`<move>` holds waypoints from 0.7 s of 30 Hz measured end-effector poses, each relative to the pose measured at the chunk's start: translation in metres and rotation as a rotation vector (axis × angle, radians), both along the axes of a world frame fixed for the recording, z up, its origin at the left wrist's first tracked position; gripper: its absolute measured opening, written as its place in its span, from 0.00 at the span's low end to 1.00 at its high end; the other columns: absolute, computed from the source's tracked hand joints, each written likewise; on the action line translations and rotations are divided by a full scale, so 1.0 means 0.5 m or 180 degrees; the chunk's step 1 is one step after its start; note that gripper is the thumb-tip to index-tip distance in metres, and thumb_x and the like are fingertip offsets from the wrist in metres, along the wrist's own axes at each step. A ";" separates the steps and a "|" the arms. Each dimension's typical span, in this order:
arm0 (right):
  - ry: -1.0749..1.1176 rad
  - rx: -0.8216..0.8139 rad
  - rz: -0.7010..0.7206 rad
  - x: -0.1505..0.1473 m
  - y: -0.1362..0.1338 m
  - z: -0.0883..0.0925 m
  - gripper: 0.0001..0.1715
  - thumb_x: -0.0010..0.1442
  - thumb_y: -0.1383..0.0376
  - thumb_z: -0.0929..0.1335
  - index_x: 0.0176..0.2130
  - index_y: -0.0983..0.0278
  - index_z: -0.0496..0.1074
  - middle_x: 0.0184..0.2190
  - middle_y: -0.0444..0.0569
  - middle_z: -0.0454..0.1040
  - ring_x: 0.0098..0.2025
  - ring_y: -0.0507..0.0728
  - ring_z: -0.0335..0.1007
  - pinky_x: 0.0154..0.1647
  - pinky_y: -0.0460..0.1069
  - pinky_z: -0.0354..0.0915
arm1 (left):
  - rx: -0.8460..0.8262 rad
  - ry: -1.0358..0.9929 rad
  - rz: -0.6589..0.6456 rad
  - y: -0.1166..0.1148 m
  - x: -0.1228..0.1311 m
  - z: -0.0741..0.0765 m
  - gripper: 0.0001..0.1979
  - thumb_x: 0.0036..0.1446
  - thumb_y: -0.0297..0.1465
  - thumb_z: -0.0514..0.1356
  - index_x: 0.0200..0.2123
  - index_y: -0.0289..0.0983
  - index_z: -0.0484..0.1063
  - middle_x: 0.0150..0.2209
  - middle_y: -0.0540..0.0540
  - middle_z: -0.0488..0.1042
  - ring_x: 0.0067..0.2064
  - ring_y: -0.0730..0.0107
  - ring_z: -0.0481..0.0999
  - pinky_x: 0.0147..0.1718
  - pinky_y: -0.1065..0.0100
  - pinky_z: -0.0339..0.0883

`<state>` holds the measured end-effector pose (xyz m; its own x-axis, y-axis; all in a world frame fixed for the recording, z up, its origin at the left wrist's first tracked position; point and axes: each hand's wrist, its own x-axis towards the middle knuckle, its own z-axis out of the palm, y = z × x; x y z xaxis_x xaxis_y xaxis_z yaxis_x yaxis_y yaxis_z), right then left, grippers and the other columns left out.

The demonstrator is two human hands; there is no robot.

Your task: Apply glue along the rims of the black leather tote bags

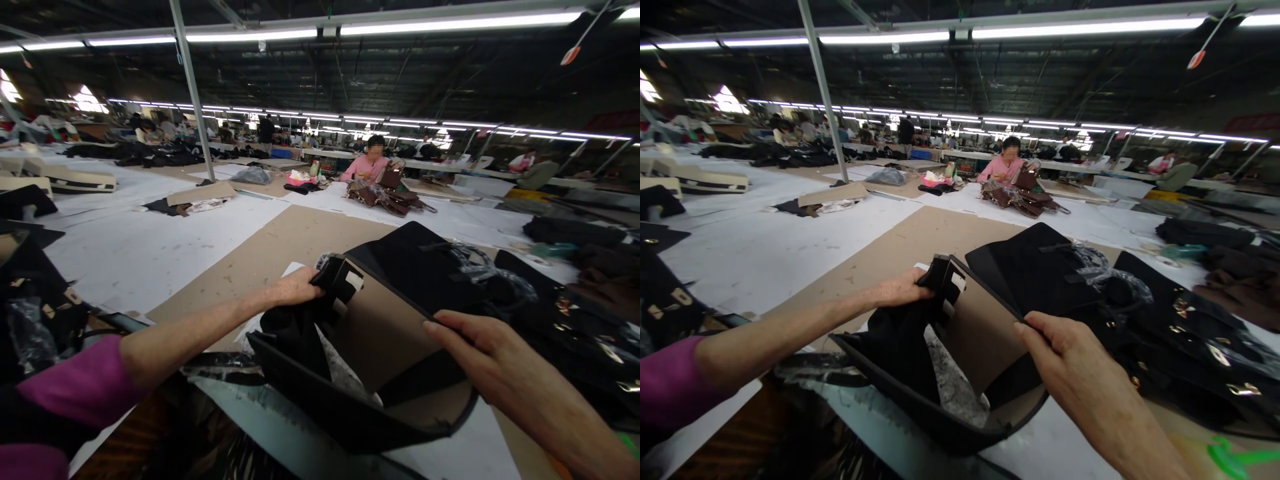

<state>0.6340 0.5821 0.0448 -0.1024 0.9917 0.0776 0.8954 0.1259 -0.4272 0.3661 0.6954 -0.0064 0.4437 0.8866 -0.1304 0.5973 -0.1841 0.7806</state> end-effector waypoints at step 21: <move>0.0586 0.1381 0.1056 -0.026 -0.138 0.004 0.13 0.64 0.67 0.59 0.40 0.59 0.71 0.44 0.49 0.71 0.43 0.58 0.70 0.39 0.48 0.66 | -0.0865 -0.1105 0.0664 -0.029 0.022 0.042 0.13 0.44 0.36 0.65 0.30 0.32 0.71 0.22 0.47 0.73 0.22 0.69 0.71 0.24 0.68 0.65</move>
<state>0.6210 0.5131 0.0470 -0.3487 0.7822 0.5163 0.6938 0.5858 -0.4189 0.3773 0.6811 0.0147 0.3185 0.9157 -0.2452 0.2957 0.1498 0.9435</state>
